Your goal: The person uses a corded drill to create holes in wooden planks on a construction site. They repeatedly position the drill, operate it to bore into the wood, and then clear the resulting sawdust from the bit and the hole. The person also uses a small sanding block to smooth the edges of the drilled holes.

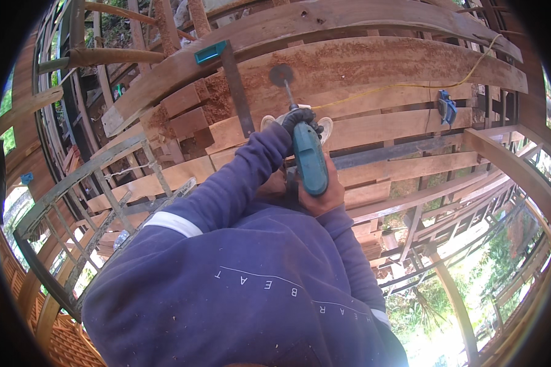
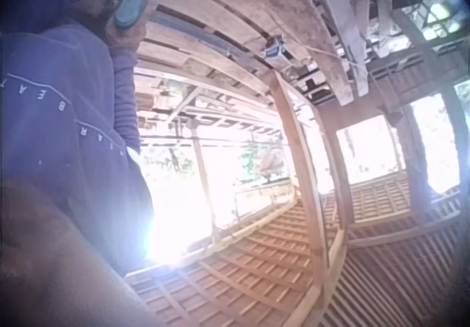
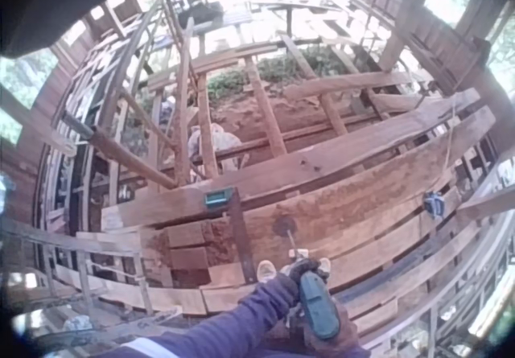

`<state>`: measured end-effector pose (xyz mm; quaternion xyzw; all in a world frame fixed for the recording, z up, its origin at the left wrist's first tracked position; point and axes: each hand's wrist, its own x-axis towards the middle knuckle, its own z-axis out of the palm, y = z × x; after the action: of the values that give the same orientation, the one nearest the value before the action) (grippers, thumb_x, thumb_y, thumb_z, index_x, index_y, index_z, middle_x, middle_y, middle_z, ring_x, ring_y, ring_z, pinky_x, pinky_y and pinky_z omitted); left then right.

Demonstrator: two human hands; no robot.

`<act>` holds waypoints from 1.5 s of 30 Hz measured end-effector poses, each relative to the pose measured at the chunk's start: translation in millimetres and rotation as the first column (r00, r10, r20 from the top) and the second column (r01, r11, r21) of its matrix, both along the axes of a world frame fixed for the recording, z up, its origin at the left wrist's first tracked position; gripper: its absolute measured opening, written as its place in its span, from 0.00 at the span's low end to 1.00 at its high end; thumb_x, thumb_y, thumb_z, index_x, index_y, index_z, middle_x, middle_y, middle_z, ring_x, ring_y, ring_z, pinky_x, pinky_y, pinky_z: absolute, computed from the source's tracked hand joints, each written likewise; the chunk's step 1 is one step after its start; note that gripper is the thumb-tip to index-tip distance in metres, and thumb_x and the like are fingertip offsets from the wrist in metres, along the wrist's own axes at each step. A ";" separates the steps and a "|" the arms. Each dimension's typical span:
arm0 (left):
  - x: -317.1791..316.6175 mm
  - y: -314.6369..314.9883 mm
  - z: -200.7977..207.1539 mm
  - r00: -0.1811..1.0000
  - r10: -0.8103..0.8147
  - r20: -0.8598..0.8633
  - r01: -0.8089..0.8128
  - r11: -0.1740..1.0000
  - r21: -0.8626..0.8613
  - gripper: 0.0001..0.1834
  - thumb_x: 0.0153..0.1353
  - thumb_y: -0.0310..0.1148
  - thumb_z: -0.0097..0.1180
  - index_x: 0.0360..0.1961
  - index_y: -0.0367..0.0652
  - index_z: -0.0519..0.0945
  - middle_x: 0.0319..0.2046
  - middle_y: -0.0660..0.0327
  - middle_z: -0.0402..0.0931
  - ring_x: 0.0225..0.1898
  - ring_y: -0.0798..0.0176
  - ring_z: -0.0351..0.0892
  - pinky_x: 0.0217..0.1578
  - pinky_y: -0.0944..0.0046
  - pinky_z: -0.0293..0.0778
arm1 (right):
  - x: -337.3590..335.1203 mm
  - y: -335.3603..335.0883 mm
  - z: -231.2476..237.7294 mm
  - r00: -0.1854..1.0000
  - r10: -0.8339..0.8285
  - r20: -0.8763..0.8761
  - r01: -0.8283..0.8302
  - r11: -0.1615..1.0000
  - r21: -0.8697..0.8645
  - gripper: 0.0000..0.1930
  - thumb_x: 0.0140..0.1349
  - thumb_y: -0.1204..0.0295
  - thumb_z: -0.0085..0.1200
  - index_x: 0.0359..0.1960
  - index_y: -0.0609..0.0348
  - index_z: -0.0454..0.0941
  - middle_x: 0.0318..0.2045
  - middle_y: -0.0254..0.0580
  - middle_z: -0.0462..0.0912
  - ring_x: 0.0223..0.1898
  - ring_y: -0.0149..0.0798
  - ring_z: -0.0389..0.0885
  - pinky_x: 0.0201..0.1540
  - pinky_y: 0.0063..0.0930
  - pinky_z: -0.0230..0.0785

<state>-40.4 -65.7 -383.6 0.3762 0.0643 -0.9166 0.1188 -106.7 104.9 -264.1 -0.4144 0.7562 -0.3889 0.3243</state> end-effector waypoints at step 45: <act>19.2 0.1 11.3 0.994 0.107 0.012 -0.108 0.993 0.050 0.07 0.62 0.30 0.61 0.37 0.44 0.75 0.26 0.57 0.78 0.31 0.54 0.82 0.34 0.52 0.82 | 4.8 -4.1 4.9 0.996 0.090 0.018 -0.090 0.996 0.011 0.41 0.53 0.72 0.70 0.69 0.63 0.62 0.50 0.56 0.84 0.49 0.51 0.87 0.49 0.37 0.80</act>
<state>-21.2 -65.6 -372.3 0.3793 0.1069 -0.9053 0.1587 -101.9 100.8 -259.3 -0.4429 0.7360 -0.3732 0.3506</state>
